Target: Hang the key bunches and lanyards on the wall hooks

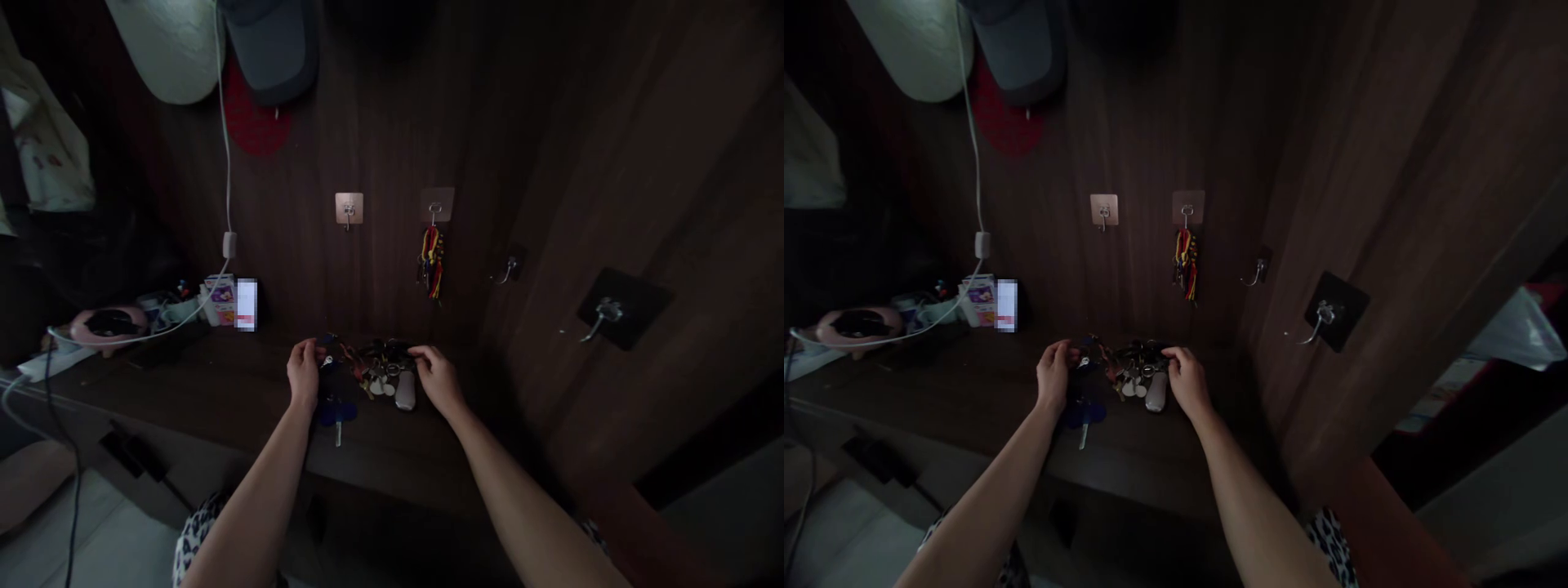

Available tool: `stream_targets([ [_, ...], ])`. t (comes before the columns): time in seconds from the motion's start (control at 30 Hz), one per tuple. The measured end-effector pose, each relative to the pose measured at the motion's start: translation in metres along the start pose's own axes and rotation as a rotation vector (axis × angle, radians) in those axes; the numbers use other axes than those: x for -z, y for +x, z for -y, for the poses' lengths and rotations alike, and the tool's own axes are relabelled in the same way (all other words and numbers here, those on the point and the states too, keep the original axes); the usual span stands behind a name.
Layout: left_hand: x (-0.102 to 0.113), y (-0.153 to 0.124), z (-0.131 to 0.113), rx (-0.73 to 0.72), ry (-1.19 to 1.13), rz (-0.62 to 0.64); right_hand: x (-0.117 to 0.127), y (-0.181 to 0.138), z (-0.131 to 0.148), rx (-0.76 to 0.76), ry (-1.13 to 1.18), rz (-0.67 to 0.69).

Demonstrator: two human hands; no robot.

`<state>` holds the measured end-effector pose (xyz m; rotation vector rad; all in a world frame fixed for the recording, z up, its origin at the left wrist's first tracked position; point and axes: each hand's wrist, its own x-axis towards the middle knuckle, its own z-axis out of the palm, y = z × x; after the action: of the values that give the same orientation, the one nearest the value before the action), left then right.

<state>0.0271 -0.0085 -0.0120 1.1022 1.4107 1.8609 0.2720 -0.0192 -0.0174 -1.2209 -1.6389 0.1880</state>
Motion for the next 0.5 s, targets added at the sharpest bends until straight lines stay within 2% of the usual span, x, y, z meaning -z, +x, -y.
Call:
stream_targets([
  [0.1,0.003,0.000,-0.001,0.029,0.004,-0.093,-0.003,-0.003,0.014,0.085,-0.033,0.081],
  [0.27,0.005,0.001,0.000,-0.003,0.035,-0.155,-0.006,-0.009,0.025,0.175,-0.127,0.244],
  [0.5,0.006,0.002,0.001,-0.094,0.136,-0.139,-0.012,-0.019,0.050,0.354,-0.215,0.474],
])
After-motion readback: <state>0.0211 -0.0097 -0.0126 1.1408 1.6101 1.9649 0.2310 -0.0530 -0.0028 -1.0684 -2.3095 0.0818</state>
